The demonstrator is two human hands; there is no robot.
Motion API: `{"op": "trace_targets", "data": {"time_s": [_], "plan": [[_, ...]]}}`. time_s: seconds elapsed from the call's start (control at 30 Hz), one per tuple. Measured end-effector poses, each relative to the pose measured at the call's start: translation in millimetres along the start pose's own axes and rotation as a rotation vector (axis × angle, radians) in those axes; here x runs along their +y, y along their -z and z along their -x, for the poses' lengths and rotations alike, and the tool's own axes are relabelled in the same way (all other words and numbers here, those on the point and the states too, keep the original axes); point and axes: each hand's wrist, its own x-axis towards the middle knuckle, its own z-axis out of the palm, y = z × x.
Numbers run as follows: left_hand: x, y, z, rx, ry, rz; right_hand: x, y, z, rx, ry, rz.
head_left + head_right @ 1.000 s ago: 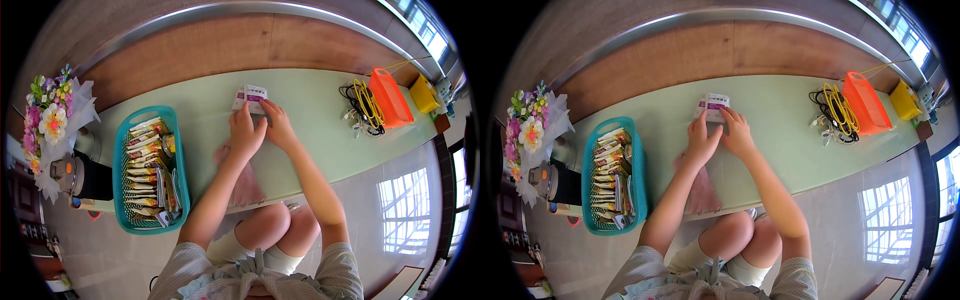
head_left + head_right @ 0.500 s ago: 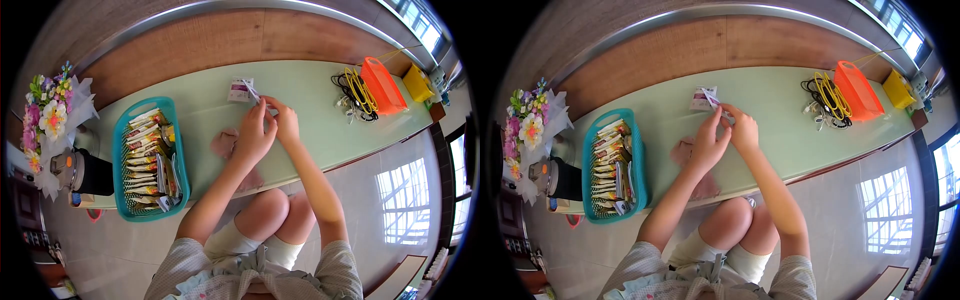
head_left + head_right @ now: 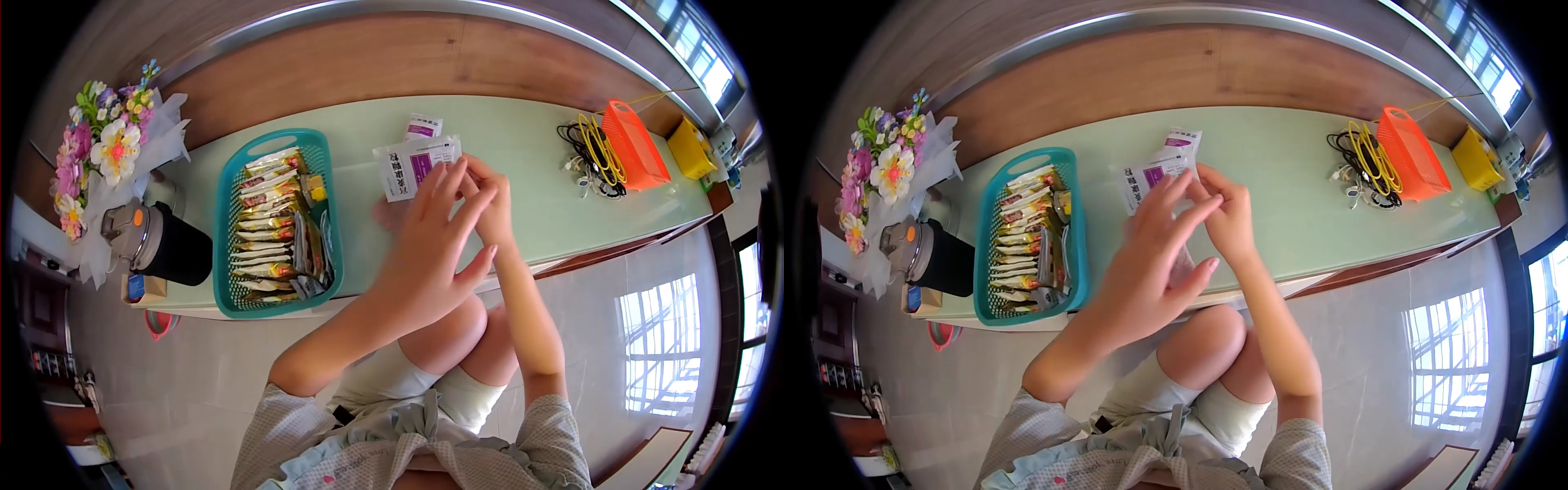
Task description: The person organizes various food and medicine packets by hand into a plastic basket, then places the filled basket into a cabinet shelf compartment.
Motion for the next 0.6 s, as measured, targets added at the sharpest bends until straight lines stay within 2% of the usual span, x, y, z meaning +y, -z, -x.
{"op": "trace_targets", "data": {"time_s": [0.07,0.1,0.2,0.33,0.6], "plan": [[2,21,5,0.012,-0.005,-0.043,-4,-6,-1,-0.074,0.013,-0.022],[1,32,7,0.014,-0.013,-0.073,-19,-17,0,-0.094,0.015,-0.147],[-6,64,13,0.028,-0.002,-0.169,-34,-35,-3,-0.132,-0.002,-0.105],[-31,96,26,0.039,0.121,-0.174,-43,-61,-11,-0.140,-0.029,-0.078],[-76,136,39,-0.054,0.318,-0.072,-50,-103,-23,-0.201,0.105,0.210]]}}
